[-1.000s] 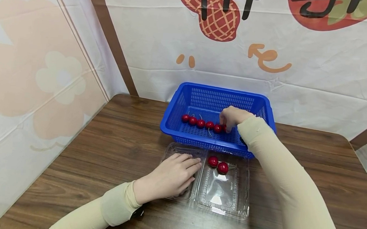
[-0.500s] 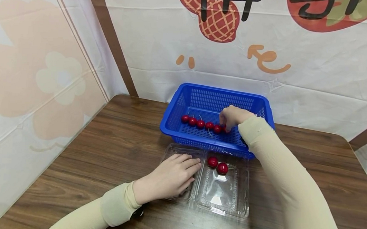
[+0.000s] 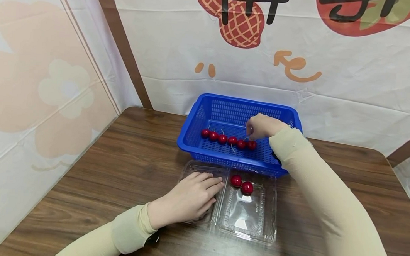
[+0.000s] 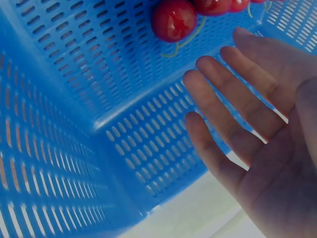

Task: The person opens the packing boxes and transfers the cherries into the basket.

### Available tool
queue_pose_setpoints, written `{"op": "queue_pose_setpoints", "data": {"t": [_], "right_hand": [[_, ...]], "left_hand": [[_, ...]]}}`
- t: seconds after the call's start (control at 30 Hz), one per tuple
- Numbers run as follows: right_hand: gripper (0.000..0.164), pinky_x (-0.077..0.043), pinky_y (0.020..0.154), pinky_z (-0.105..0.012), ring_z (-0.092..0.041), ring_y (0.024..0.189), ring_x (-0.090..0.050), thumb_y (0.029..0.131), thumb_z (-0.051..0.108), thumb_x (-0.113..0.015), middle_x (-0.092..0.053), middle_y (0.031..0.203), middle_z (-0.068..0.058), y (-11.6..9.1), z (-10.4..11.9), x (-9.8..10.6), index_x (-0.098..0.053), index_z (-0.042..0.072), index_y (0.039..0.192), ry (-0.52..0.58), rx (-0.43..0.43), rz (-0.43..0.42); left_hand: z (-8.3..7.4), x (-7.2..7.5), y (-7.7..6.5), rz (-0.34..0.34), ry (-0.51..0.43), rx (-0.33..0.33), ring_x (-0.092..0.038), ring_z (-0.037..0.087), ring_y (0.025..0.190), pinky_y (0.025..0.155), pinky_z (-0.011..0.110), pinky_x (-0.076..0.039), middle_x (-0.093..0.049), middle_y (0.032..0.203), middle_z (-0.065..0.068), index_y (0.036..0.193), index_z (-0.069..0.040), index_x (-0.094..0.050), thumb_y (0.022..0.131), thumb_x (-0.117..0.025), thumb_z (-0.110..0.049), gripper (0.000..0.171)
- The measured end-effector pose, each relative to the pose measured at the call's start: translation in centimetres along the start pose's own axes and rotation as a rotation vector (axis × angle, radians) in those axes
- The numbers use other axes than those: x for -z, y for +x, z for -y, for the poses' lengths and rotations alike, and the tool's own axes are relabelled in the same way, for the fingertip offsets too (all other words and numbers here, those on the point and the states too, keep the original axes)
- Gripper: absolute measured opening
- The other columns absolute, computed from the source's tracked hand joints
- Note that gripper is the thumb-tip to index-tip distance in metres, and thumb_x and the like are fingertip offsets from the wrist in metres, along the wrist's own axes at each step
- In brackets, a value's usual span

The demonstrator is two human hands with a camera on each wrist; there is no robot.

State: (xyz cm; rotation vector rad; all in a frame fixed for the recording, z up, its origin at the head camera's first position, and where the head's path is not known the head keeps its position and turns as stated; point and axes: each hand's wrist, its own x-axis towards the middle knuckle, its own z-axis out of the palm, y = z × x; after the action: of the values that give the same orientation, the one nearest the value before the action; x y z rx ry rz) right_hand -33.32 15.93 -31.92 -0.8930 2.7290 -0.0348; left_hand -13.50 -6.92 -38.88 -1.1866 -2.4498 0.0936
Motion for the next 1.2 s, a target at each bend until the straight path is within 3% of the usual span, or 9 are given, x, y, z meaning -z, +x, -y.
{"op": "queue_pose_setpoints", "data": {"t": [0.5, 0.77, 1.2], "right_hand": [[0.008, -0.054, 0.073, -0.041, -0.016, 0.073, -0.059, 0.083, 0.017, -0.065, -0.068, 0.084, -0.005, -1.6, 1.0, 1.8, -0.068, 0.01, 0.086, -0.027, 0.037, -0.069], [0.006, -0.054, 0.067, -0.038, -0.013, 0.069, -0.059, 0.082, 0.017, -0.065, -0.068, 0.079, -0.003, -3.1, 1.3, 2.2, -0.066, 0.011, 0.082, -0.041, 0.125, -0.144], [0.004, -0.054, 0.063, -0.034, -0.01, 0.064, -0.056, 0.082, 0.019, -0.065, -0.064, 0.072, 0.001, -6.0, 2.3, 2.5, -0.065, 0.015, 0.082, -0.049, 0.128, -0.236]], "left_hand": [[0.0, 0.2, 0.0, 0.014, -0.002, 0.006, -0.054, 0.021, 0.106, 0.084, 0.034, -0.046, -0.063, 0.119, 0.002, 0.119, -0.01, -0.063, 0.085, -0.055, -0.031, 0.04], [0.0, 0.1, 0.1, 0.014, 0.002, 0.008, -0.054, 0.021, 0.106, 0.085, 0.034, -0.046, -0.063, 0.118, 0.002, 0.118, -0.01, -0.063, 0.086, -0.054, -0.031, 0.04], [-0.1, 0.1, 0.1, 0.007, 0.006, 0.004, -0.054, 0.021, 0.105, 0.084, 0.034, -0.047, -0.064, 0.117, 0.002, 0.117, -0.009, -0.063, 0.086, -0.055, -0.031, 0.039]]}}
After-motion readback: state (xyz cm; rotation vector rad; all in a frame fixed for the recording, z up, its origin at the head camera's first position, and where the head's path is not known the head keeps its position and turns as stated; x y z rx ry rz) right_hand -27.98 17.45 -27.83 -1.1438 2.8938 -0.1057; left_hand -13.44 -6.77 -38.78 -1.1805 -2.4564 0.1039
